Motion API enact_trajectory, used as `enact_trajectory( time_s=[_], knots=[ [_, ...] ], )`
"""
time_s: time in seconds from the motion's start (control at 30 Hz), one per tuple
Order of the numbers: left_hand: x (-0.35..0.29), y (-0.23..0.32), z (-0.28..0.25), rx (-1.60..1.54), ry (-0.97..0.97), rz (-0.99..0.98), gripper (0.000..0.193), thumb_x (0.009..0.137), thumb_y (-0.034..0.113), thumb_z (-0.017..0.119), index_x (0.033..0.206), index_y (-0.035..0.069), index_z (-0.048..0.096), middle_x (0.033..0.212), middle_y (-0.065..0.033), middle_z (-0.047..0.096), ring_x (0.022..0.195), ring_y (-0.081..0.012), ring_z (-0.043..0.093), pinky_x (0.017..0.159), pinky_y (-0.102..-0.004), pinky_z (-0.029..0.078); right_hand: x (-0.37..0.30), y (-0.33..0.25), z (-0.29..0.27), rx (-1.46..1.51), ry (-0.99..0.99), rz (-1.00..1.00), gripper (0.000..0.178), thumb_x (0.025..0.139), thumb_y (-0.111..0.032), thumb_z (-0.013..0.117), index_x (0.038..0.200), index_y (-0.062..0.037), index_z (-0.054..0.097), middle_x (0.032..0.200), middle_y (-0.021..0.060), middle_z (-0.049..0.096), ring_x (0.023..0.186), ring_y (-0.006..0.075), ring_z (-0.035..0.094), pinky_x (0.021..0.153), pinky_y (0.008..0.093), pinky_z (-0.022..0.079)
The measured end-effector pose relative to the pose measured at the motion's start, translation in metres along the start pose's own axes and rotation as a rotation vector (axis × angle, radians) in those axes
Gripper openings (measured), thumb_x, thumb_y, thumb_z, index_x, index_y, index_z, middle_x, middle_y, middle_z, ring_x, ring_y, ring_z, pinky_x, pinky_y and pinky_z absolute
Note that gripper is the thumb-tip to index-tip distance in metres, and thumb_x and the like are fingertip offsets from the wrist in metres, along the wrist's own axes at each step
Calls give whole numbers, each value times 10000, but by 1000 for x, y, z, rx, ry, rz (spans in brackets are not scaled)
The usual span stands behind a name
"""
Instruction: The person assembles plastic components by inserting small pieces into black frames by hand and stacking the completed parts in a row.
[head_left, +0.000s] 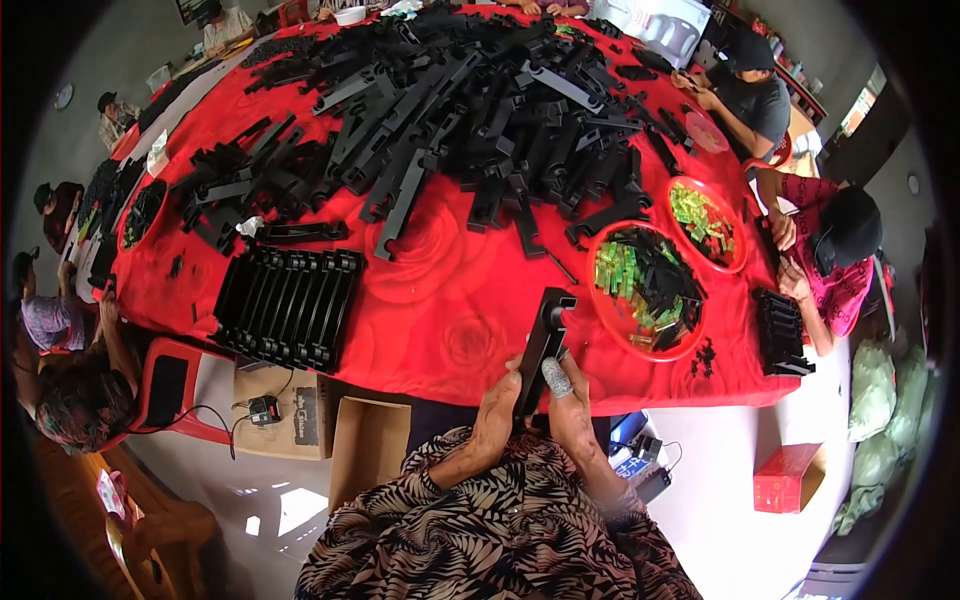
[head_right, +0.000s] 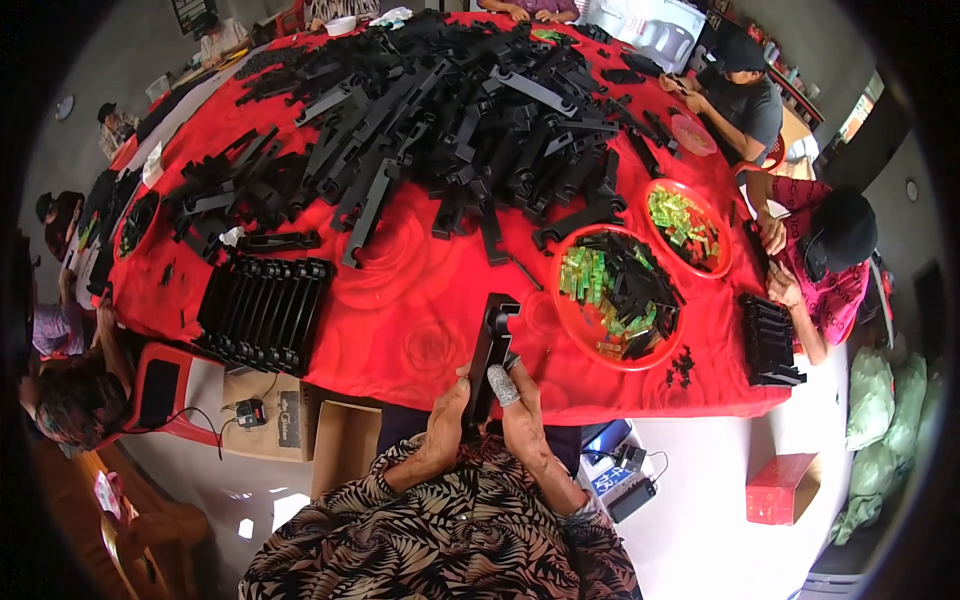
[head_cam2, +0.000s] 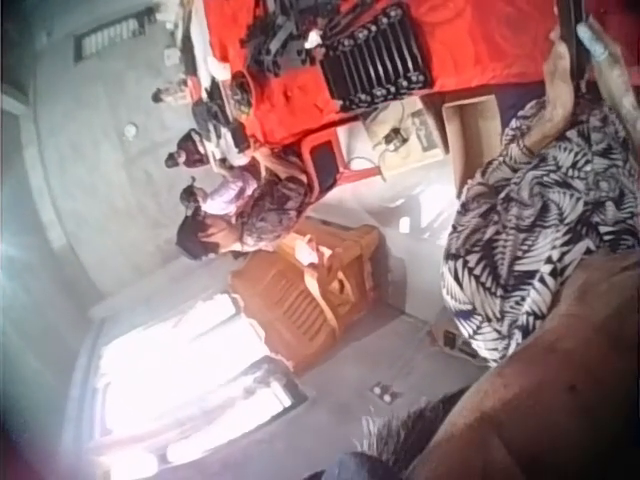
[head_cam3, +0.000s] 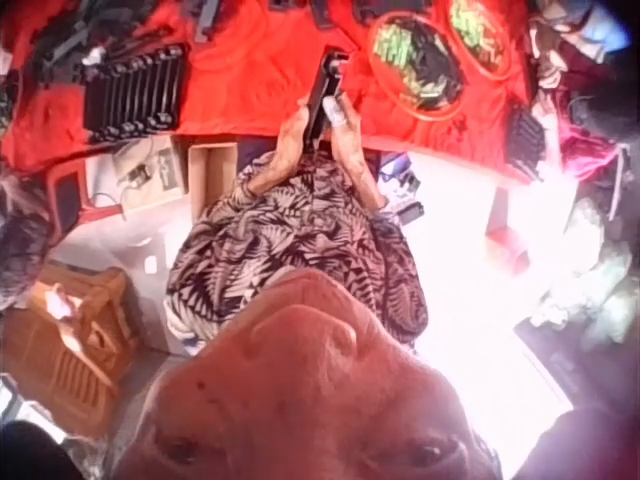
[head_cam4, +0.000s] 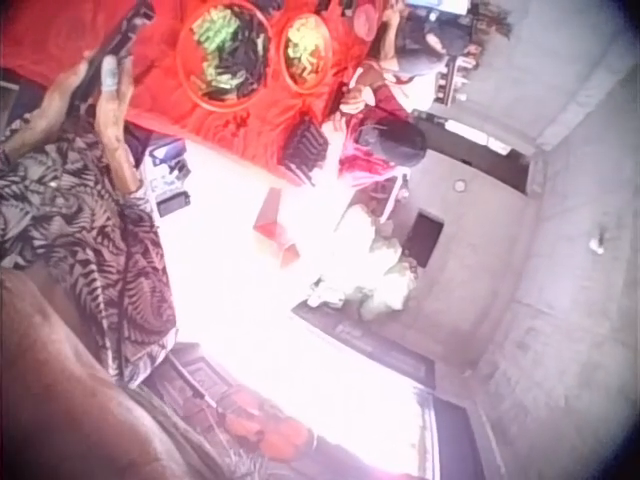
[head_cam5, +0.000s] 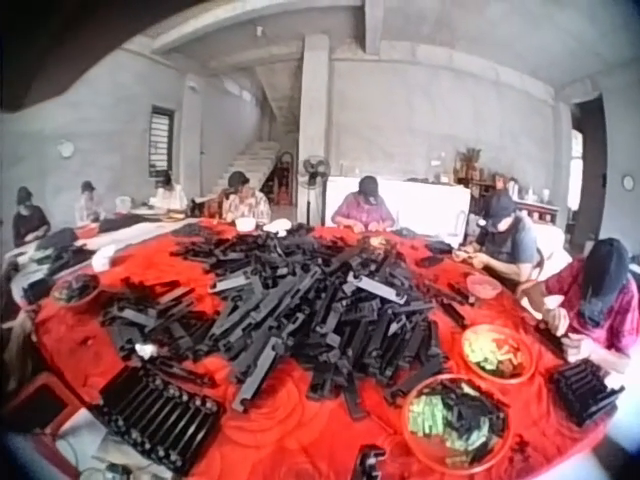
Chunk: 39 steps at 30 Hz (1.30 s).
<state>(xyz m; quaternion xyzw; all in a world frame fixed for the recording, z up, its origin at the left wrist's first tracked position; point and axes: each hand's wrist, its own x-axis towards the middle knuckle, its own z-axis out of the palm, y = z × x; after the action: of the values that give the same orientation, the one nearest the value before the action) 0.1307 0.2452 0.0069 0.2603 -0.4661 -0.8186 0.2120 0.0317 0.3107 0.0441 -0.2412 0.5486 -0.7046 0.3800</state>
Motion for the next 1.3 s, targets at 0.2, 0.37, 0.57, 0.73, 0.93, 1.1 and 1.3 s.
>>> enact_trajectory(
  time_s=[0.2,0.37,0.57,0.73,0.93,1.1,1.3],
  knots=[
    [1,-9,4,253,27,221,557,1046,430,386,1408,16,469,895,-5,557,722,-112,508,610,-241,442,-1,20,-5,33,114,-105,304,1004,-117,441,1241,2,588,1080,70,677,986,170,619,933,300,462],
    [2,-14,1,335,39,288,565,1040,435,390,1407,12,464,898,-80,609,739,-139,560,629,-277,462,-4,18,-8,62,104,-61,337,1006,-114,405,1267,6,582,1098,66,679,948,154,626,877,287,488],
    [-1,-18,-3,382,25,285,536,1041,389,400,1375,-23,474,983,-166,654,861,-240,636,790,-354,495,-9,17,-6,85,77,-23,340,987,-11,364,1282,-12,532,1016,75,681,699,111,615,515,206,457],
    [-3,-12,-1,374,-14,262,503,1045,346,410,1351,-44,492,1290,-260,585,1262,-332,531,1043,-386,389,-5,30,-16,-119,95,-184,327,978,6,355,1234,-2,559,958,68,689,632,106,606,495,212,467],
    [-5,-19,2,393,-4,353,510,1045,338,404,1345,-66,484,1272,-258,592,1244,-343,541,1042,-373,383,-10,16,-15,142,115,41,268,992,-108,416,1138,12,606,912,124,686,739,191,663,597,249,523],
    [-6,-20,-2,460,-38,388,489,1048,313,388,1327,-81,466,1236,-248,598,1213,-339,551,1024,-366,390,-8,15,-9,385,40,-58,269,955,-102,448,1113,42,611,895,137,687,797,228,670,748,305,542],
    [-8,-19,0,428,-47,489,447,1045,267,369,1306,-87,448,1173,-217,568,1116,-272,543,991,-336,389,-7,14,-1,499,59,34,289,938,-93,449,1127,53,611,854,127,680,782,224,663,781,317,533]
  ],
)
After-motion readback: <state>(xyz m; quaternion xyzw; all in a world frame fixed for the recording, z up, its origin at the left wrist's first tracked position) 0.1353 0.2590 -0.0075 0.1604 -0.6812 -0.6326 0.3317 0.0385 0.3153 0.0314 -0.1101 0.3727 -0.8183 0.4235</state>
